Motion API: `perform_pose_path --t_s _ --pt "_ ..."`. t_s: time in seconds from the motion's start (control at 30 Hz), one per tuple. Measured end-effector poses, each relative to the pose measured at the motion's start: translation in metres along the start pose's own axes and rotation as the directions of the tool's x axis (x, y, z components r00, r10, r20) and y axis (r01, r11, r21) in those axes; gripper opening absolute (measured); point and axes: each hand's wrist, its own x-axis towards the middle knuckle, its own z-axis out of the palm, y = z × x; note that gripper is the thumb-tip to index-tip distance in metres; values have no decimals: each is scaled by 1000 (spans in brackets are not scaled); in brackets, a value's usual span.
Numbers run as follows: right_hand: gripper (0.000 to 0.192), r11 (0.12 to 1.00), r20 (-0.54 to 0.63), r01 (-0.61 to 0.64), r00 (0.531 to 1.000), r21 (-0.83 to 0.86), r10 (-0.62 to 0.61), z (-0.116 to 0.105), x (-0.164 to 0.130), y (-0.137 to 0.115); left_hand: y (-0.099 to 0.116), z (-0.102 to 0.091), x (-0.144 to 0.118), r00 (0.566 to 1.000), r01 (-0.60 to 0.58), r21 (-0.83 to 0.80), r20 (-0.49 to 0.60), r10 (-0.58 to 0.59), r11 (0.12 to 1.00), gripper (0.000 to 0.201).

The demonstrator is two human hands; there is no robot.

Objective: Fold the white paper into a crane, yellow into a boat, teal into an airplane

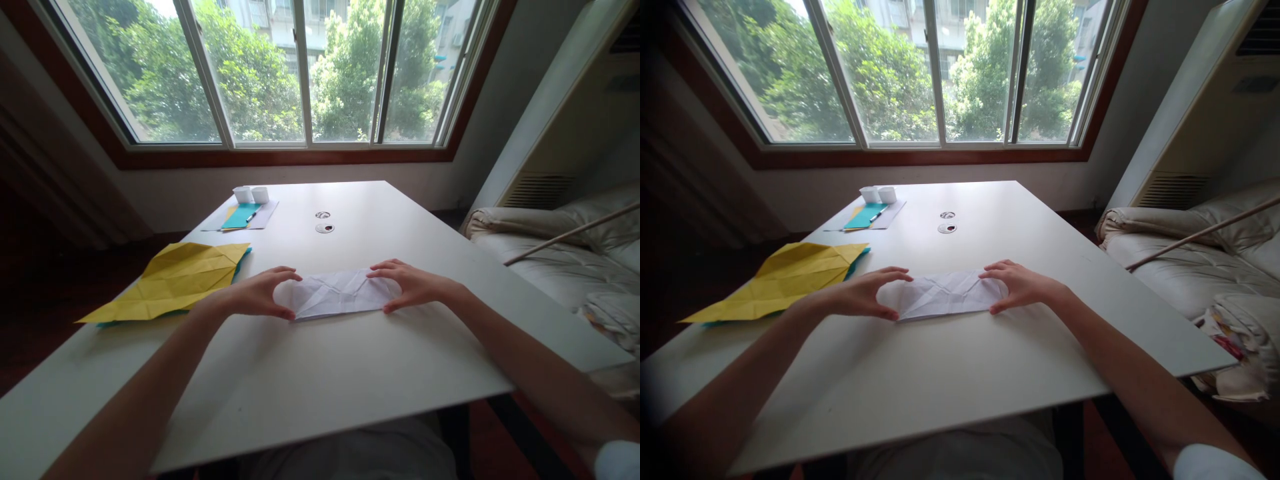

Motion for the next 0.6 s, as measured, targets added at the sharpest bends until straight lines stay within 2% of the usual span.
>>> perform_pose_path --t_s 0.13,0.27,0.43,0.6 --pt "63 996 -36 83 996 41 -82 -2 2 -9 13 7 3 998 -53 24 15 53 998 74" --pt "49 993 -28 103 994 49 -102 -3 2 -14 21 8 5 996 -90 52 -12 91 995 64" --pt "40 993 -18 110 994 44 -109 -5 2 -16 21 6 3 992 -126 42 -22 127 991 50" --pt "40 995 -17 94 995 31 -94 -5 1 -16 24 3 2 990 -136 52 -35 138 989 42"
